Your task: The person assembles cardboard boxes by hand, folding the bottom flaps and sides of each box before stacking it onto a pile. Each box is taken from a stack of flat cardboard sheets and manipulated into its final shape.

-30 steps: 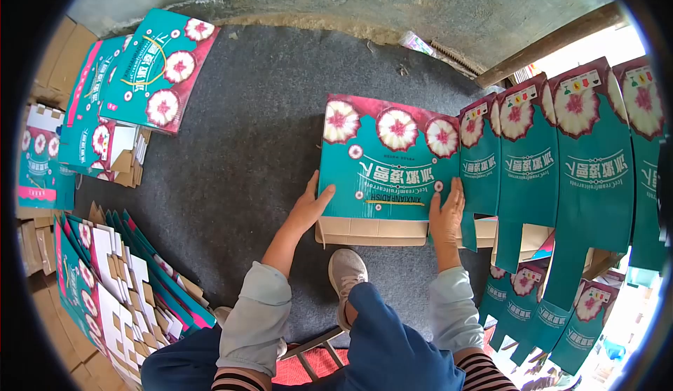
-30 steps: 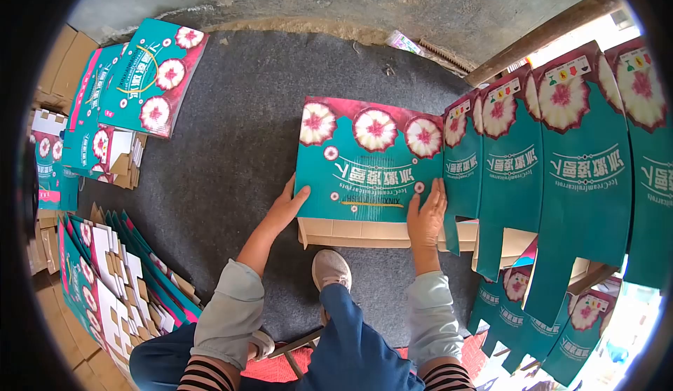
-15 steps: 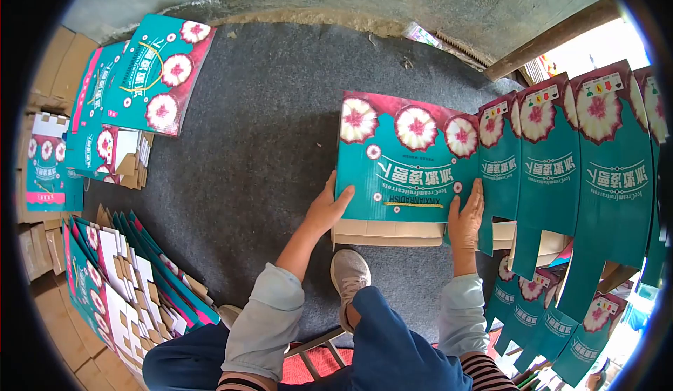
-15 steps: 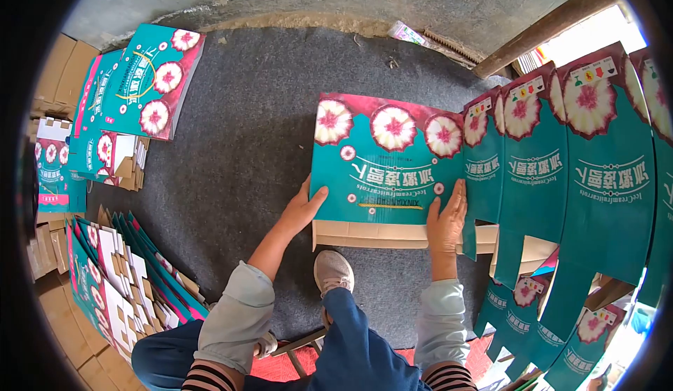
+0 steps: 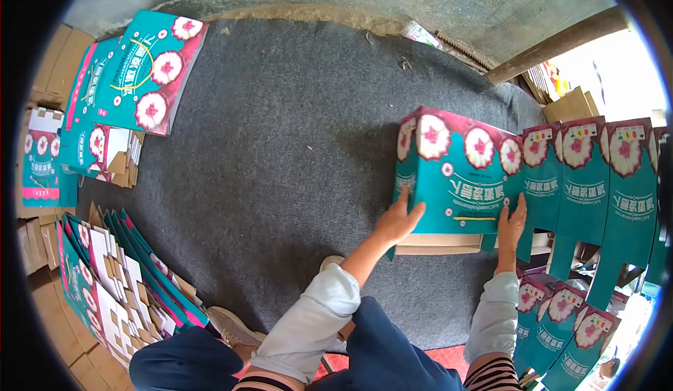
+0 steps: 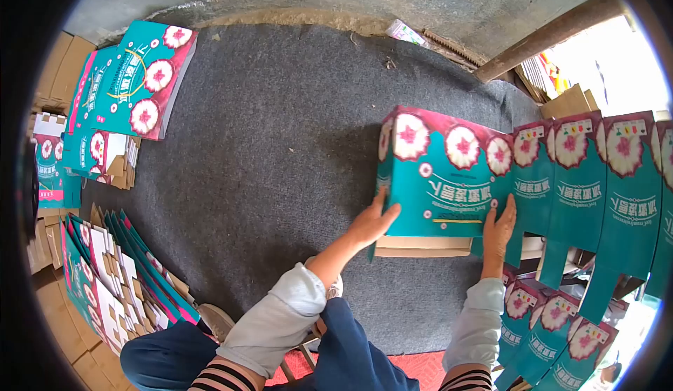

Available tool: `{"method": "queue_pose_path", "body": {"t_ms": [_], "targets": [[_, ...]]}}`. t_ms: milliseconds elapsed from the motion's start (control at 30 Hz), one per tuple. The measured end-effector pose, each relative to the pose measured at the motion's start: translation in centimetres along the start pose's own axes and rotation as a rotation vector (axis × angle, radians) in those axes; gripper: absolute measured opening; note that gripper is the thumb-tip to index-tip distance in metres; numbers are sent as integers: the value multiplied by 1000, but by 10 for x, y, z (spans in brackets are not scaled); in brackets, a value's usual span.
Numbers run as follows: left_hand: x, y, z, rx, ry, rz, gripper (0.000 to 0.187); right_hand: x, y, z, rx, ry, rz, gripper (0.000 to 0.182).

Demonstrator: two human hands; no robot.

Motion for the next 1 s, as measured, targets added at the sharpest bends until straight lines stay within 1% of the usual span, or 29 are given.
{"method": "queue_pose_path", "body": {"t_ms": [33,100,167,200,300,400,467,500,567,633,700,733,767,833,867,900,933,967,1000], "targets": [[4,-11,-5,-29,-6,13,93,16,-4,-2,-16,17,-2,54],[10,-27,-16,-23,-30,1,92,43,-7,-4,-50,55,-4,53],[11,-39,-23,-17,-77,-23,92,58,-4,-6,-85,31,-11,50],[13,-41,-23,-66,-105,18,99,60,-3,-7,-116,28,6,49],[10,-35,-17,-13,-84,10,95,65,-8,-2,-165,-5,30,45],[9,-21,13,136,-126,-27,90,56,-9,4,-148,-36,33,44],[-2,-8,49,91,-104,25,90,30,-5,11,-134,-23,20,42],[-12,3,68,86,-89,55,89,7,-1,13,-90,54,15,41],[-46,22,107,148,-88,38,78,-54,2,26,-7,224,-41,39],[-79,47,156,223,-88,51,71,-132,5,39,-34,276,-226,37],[-103,68,216,215,-17,114,66,-203,-7,60,-211,356,-430,36],[-113,73,245,197,3,148,64,-238,-5,67,-297,397,-509,35],[-126,77,270,238,3,110,62,-283,7,72,-355,484,-581,30],[-147,79,319,297,-2,23,58,-342,35,71,-341,633,-610,26],[-152,81,345,341,-8,-20,57,-357,50,61,-360,555,-698,25],[-154,83,373,382,-15,-65,56,-381,80,48,-379,473,-782,24],[-164,82,391,437,-47,-98,55,-419,136,39,-271,587,-778,26],[-162,85,417,477,-74,-134,54,-454,197,36,-166,695,-772,27],[-165,87,437,496,-77,-137,53,-487,262,41,-42,825,-757,33]]}}
Point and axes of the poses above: each hand's wrist, its own z-axis away from the middle knuckle, its own y-axis out of the back of the hand, x = y × z, the point moved 10 cm from there along -z, towards the middle knuckle, and after that the axes turned 11 degrees about y, right-handed, at the moved point
